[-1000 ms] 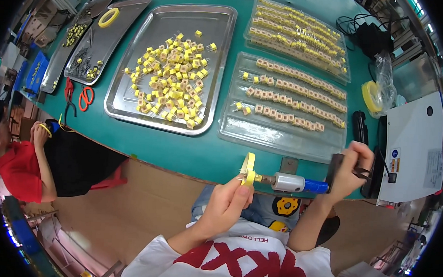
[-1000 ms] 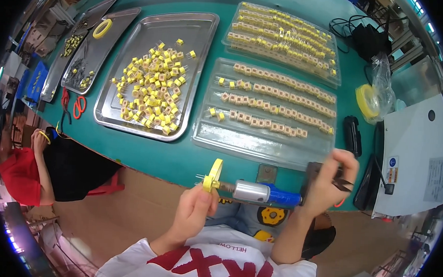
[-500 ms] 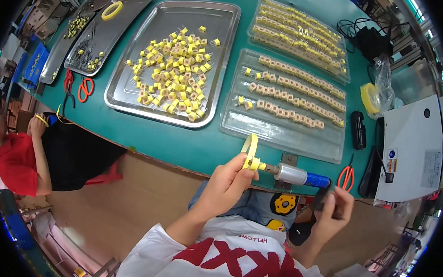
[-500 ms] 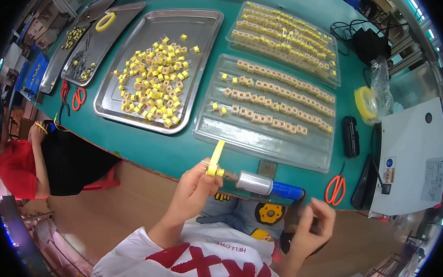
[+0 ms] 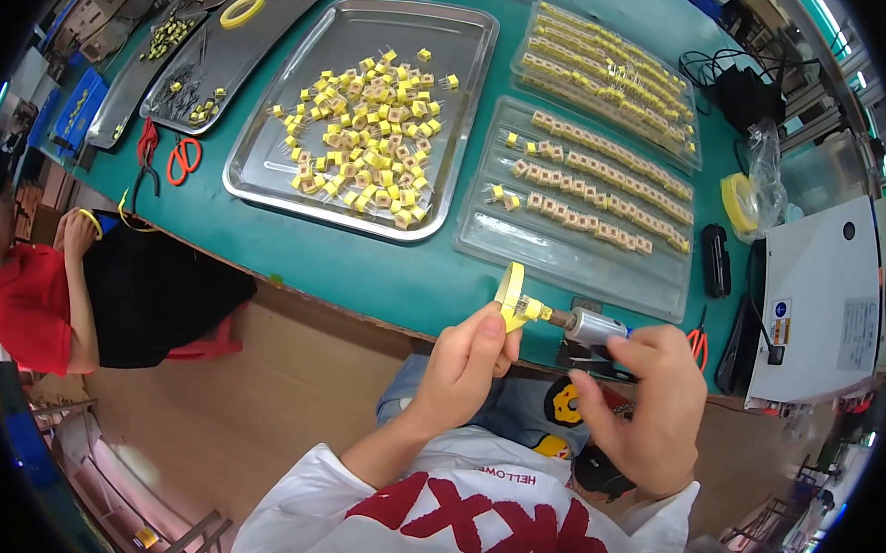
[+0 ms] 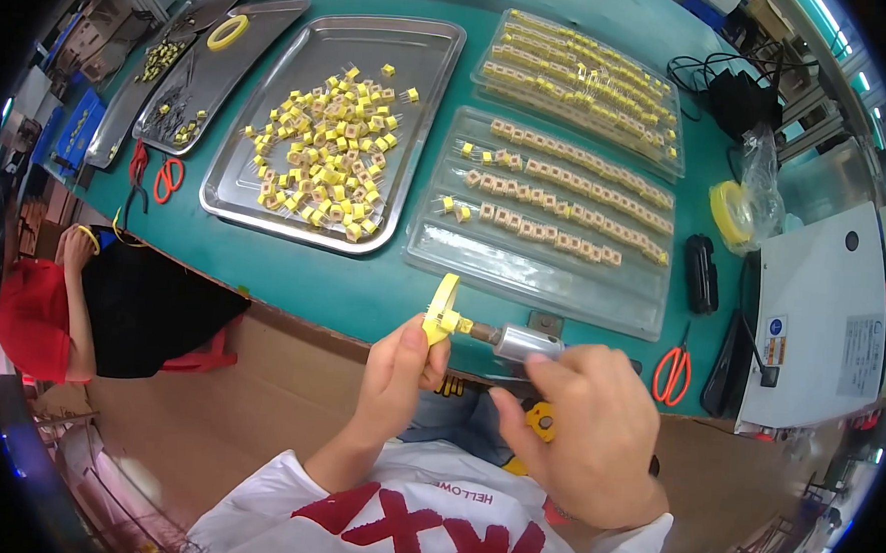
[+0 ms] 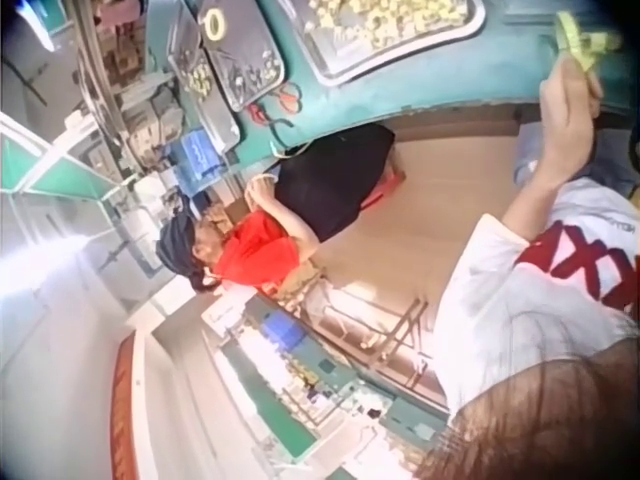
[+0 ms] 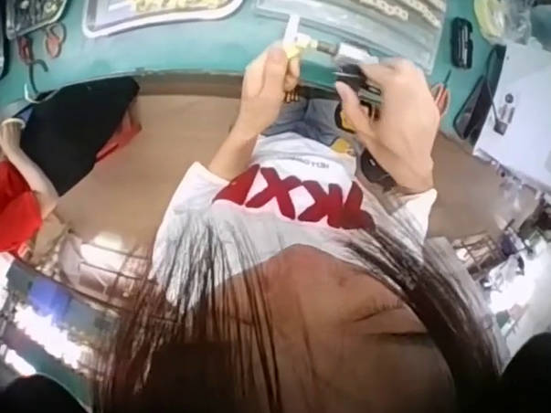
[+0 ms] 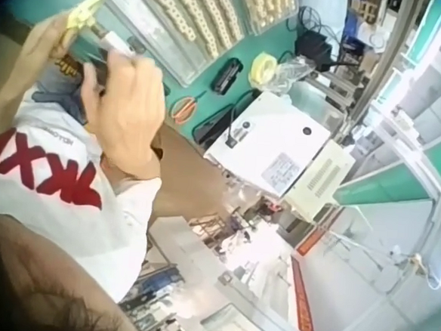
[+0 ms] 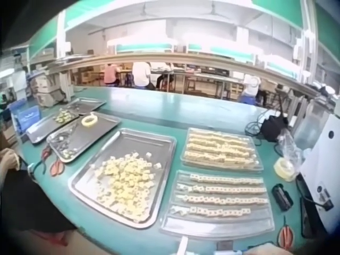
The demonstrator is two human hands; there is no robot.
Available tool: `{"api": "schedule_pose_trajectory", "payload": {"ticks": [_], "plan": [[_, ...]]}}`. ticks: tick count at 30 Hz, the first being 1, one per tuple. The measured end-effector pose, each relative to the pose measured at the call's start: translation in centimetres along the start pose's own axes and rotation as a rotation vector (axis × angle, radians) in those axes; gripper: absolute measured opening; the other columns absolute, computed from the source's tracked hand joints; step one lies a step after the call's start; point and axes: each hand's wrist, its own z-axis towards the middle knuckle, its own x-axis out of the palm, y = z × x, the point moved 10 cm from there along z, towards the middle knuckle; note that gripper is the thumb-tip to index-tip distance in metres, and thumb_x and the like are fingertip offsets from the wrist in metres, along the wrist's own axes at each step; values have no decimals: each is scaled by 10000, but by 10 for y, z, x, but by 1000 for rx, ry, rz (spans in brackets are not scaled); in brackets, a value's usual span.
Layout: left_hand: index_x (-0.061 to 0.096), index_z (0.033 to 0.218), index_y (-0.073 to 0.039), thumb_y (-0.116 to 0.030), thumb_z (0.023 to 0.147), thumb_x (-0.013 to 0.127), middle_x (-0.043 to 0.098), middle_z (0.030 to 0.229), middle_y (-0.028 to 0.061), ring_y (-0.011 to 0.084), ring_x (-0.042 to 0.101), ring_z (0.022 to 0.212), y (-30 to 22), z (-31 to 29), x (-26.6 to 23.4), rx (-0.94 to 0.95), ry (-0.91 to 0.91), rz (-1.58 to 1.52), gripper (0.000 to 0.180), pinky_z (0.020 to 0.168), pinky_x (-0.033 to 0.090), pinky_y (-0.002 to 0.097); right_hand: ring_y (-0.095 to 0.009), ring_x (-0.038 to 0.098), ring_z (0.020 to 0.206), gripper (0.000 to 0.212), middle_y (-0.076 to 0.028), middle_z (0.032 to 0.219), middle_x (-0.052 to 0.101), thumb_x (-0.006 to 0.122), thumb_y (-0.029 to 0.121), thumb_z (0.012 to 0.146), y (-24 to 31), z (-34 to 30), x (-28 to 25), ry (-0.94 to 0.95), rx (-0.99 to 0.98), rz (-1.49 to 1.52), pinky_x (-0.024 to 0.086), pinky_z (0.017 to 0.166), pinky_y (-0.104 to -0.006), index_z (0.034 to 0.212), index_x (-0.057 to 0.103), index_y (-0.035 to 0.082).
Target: The person assembles small yellow electronic components onto a circular yellow strip using a bench-mounted pneumatic press tool, taking components from a tray and pressing them into place on the strip.
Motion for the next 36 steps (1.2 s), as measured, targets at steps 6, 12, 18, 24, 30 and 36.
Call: {"api": "schedule_pose_trajectory", "payload": {"ticks": [6, 12, 18, 24, 30, 36], "plan": [[483, 772, -24, -264, 1001, 328, 426, 604, -16, 43, 350, 537, -4, -5, 0, -22, -11, 0, 366, 486, 286, 208, -223, 524, 617, 296, -109, 809, 572, 706, 27, 673, 36, 9, 17, 46, -245, -232, 399, 472, -312, 950, 612, -20], [489, 753, -20, -261, 999, 325, 446, 599, 5, 64, 381, 534, -7, -6, -3, -1, -4, 67, 381, 497, 321, 228, -195, 510, 604, 306, -105, 786, 558, 655, 49, 639, 48, 13, 27, 54, -368, -280, 378, 437, -266, 928, 621, -48], [496, 760, -17, -267, 997, 331, 450, 600, 11, 69, 387, 530, -10, -5, -1, 7, 18, 70, 382, 494, 326, 235, -181, 500, 562, 306, -95, 767, 560, 648, 44, 627, 45, 15, 24, 86, -352, -261, 371, 421, -262, 921, 634, -36], [519, 813, -10, -275, 988, 385, 446, 613, -20, 33, 351, 519, -1, -1, -34, 21, -82, -21, 344, 475, 294, 197, -200, 544, 566, 379, -88, 754, 578, 778, 69, 627, 6, -3, -12, 46, -212, 4, 389, 441, -260, 960, 607, 14], [603, 1059, -27, -100, 721, 779, 284, 555, -87, 11, 244, 493, -31, 20, -17, 246, -73, 181, 388, 458, 204, 182, -187, 537, 574, 500, -71, 756, 611, 812, 62, 615, -41, -17, -50, -220, 53, 138, 452, 542, -293, 1066, 602, 4], [587, 921, -36, 23, 787, 562, 397, 588, -74, 7, 348, 505, -29, 11, -70, 489, -532, 143, 149, 450, 272, 188, -198, 514, 782, 322, -112, 909, 534, 615, 60, 820, -85, -19, -72, -341, 230, 139, 412, 705, -262, 1131, 560, -6]]}}
